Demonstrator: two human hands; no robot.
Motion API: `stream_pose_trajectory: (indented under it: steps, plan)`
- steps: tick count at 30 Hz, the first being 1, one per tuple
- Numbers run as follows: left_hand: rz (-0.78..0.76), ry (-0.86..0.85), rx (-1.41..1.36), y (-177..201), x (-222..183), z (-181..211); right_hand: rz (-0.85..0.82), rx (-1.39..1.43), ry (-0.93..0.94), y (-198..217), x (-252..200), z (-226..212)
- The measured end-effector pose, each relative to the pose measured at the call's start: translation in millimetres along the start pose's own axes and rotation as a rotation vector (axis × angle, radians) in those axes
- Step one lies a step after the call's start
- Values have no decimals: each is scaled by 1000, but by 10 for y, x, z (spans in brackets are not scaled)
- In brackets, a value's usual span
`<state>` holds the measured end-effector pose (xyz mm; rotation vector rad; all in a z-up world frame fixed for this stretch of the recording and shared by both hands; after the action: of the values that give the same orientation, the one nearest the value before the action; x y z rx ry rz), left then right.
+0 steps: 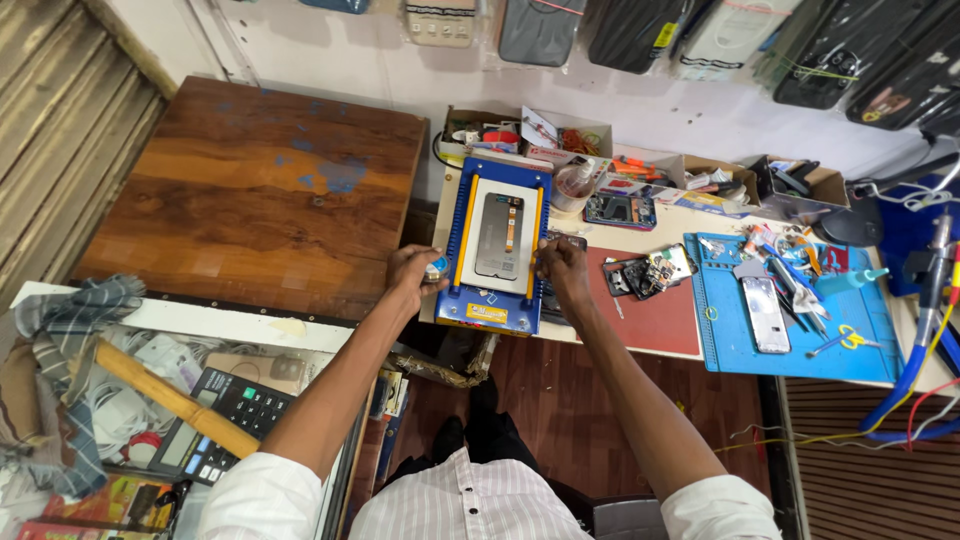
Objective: The person uses a blue screen-separation machine to remove a screen from a mobile phone and then peels off a strip from the component by hand.
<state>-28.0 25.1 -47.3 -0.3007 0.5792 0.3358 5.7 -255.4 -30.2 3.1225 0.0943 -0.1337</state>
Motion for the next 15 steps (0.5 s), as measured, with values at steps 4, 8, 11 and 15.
stream_pose_trajectory:
  steps: [4, 8, 11, 15]
  plan:
    - [-37, -66, 42, -141, 2, 92, -16, 68, 22, 52, -191, 38]
    - [-67, -123, 84, -279, 39, 144, 38, 17, -131, 106, -365, 11]
    - [-60, -166, 183, -380, 28, 198, 12, 51, -41, 120, -466, 7]
    - [-24, -161, 307, -468, -17, 280, -4, 50, -65, 159, -576, 70]
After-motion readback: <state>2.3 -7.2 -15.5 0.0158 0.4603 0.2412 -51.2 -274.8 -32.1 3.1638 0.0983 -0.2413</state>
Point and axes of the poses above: each hand's wrist, its own x-axis towards the middle knuckle, its own y-axis out of the back of the hand, z = x × y, the point moved 2 cm from there along x, towards the middle knuckle
